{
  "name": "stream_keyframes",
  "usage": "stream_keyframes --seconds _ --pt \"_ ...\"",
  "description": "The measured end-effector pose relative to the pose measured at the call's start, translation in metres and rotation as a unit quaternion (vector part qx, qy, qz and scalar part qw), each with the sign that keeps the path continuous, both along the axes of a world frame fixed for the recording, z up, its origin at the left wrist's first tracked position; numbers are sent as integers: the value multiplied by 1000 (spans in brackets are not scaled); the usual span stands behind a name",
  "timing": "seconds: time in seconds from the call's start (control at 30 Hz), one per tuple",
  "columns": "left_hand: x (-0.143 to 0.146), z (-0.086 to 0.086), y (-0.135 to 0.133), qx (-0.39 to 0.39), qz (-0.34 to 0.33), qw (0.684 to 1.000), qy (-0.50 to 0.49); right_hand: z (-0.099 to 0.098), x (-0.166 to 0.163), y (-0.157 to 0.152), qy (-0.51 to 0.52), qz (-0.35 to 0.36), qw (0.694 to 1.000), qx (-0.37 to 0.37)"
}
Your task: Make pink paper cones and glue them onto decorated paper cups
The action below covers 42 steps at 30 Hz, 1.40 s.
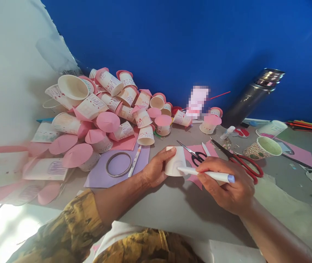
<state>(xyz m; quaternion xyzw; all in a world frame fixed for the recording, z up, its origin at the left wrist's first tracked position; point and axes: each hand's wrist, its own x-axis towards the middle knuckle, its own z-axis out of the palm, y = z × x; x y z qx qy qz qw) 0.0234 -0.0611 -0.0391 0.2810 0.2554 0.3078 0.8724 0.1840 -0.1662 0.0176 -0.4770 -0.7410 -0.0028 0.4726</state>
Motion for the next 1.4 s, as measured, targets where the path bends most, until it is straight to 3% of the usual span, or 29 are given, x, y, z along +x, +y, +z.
stream_keyframes --seconds 0.3,0.5,0.63,0.77,1.13,1.27,1.4 --pt "1 4 -2 45 12 998 47 1 0 1 -10 40 999 -14" --pt "0 3 -2 47 14 997 52 -2 1 1 -5 13 1000 8" --pt "0 3 -2 45 9 998 47 -3 4 0 -3 36 999 -21" --pt "0 2 -2 34 6 998 43 -4 8 0 -2 -7 999 34" --pt "0 1 -2 44 1 998 43 -7 9 -1 5 31 999 -22" --pt "0 2 -2 41 1 999 36 -8 8 0 10 6 1000 26" --pt "0 1 -2 33 -3 999 37 -7 8 0 17 51 998 -36"
